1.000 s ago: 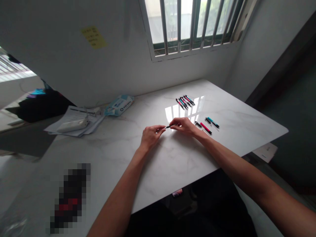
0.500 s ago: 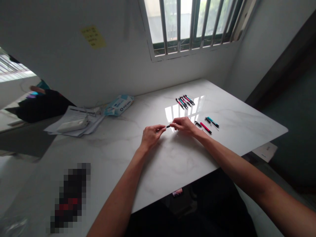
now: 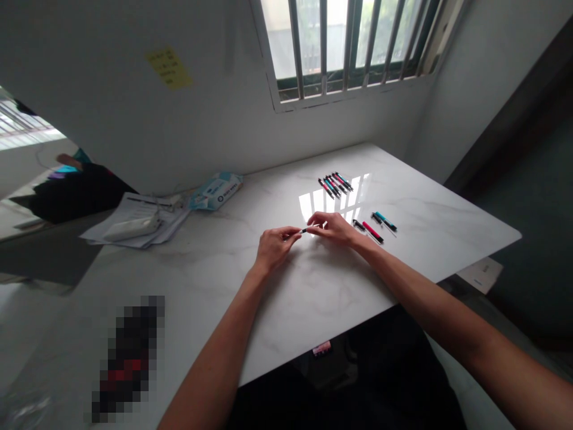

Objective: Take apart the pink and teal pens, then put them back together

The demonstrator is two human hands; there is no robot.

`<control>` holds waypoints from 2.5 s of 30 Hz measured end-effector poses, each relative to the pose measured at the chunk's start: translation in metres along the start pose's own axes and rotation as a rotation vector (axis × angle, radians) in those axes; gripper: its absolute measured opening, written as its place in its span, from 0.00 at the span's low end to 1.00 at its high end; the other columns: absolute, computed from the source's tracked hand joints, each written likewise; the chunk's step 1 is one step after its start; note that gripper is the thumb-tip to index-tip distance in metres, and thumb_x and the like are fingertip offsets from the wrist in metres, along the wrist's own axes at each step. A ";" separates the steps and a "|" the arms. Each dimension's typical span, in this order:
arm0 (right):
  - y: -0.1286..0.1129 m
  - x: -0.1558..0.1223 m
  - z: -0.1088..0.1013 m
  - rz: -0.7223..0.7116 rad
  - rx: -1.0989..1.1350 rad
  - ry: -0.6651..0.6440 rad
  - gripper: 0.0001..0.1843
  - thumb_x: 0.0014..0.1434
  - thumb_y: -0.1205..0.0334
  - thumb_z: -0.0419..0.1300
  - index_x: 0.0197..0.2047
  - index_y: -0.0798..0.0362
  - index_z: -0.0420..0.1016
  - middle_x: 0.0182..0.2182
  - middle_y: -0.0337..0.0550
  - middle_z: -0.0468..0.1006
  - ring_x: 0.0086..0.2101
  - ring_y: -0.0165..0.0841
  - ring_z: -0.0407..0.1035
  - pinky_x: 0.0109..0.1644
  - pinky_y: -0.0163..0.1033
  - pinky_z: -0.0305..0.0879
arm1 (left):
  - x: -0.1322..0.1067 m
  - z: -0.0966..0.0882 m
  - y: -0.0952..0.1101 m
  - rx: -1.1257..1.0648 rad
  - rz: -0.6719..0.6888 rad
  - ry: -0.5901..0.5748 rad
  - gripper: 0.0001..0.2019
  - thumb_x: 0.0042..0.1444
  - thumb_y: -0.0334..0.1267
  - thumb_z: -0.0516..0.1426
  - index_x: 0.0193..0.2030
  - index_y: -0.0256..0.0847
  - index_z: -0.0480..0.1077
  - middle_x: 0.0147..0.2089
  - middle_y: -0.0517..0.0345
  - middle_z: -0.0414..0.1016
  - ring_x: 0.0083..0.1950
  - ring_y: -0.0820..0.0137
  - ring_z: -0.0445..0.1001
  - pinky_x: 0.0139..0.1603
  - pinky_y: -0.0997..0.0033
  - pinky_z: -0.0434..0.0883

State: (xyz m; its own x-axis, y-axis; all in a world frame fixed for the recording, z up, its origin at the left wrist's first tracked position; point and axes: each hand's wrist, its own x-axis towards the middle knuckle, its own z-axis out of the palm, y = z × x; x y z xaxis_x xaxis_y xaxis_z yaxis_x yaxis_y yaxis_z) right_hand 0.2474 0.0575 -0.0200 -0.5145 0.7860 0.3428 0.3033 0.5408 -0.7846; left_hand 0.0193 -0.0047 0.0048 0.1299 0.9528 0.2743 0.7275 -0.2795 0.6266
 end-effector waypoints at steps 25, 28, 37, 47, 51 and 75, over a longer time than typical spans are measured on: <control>-0.007 -0.002 0.004 0.023 -0.565 -0.021 0.12 0.63 0.71 0.62 0.45 0.52 0.85 0.41 0.49 0.85 0.39 0.37 0.77 0.47 0.38 0.69 | 0.004 -0.010 -0.006 -0.125 0.046 0.504 0.13 0.62 0.39 0.59 0.52 0.45 0.78 0.57 0.50 0.75 0.56 0.60 0.75 0.52 0.61 0.73; 0.002 0.018 -0.010 0.183 -0.688 0.075 0.12 0.64 0.67 0.62 0.50 0.52 0.82 0.40 0.50 0.85 0.39 0.40 0.78 0.47 0.40 0.70 | 0.003 -0.010 -0.006 -0.122 0.029 0.520 0.12 0.62 0.37 0.58 0.51 0.44 0.78 0.56 0.50 0.75 0.56 0.60 0.75 0.50 0.63 0.73; 0.028 0.084 -0.033 0.407 -0.825 0.133 0.12 0.67 0.69 0.59 0.49 0.57 0.83 0.44 0.63 0.84 0.45 0.49 0.79 0.51 0.46 0.69 | 0.001 -0.010 -0.006 -0.112 0.015 0.489 0.12 0.61 0.32 0.57 0.47 0.44 0.79 0.54 0.51 0.76 0.56 0.62 0.75 0.48 0.65 0.74; 0.019 0.062 -0.081 0.252 -0.747 0.134 0.11 0.65 0.63 0.61 0.47 0.53 0.84 0.42 0.50 0.85 0.42 0.40 0.78 0.50 0.41 0.69 | 0.001 -0.008 -0.005 -0.114 0.024 0.466 0.12 0.60 0.31 0.57 0.46 0.45 0.80 0.53 0.51 0.77 0.56 0.61 0.75 0.48 0.64 0.75; 0.017 0.019 -0.121 0.030 -0.510 -0.146 0.24 0.57 0.67 0.65 0.57 0.50 0.79 0.49 0.47 0.83 0.47 0.39 0.76 0.50 0.41 0.70 | 0.001 -0.006 -0.003 -0.110 0.038 0.441 0.12 0.60 0.32 0.57 0.46 0.45 0.80 0.53 0.52 0.77 0.56 0.61 0.75 0.47 0.64 0.75; 0.026 -0.022 -0.141 0.069 -0.430 -0.458 0.28 0.53 0.60 0.73 0.58 0.46 0.81 0.51 0.46 0.85 0.46 0.41 0.78 0.52 0.42 0.71 | 0.002 0.001 0.000 -0.109 0.088 0.378 0.12 0.60 0.33 0.56 0.45 0.46 0.81 0.52 0.53 0.78 0.54 0.62 0.77 0.46 0.64 0.76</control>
State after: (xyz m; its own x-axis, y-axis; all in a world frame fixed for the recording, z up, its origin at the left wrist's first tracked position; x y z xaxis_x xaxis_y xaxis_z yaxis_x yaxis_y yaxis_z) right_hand 0.3794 0.0962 0.0247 -0.7444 0.6669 -0.0317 0.5943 0.6402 -0.4867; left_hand 0.0205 -0.0023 0.0045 -0.0836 0.8198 0.5665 0.6465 -0.3880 0.6569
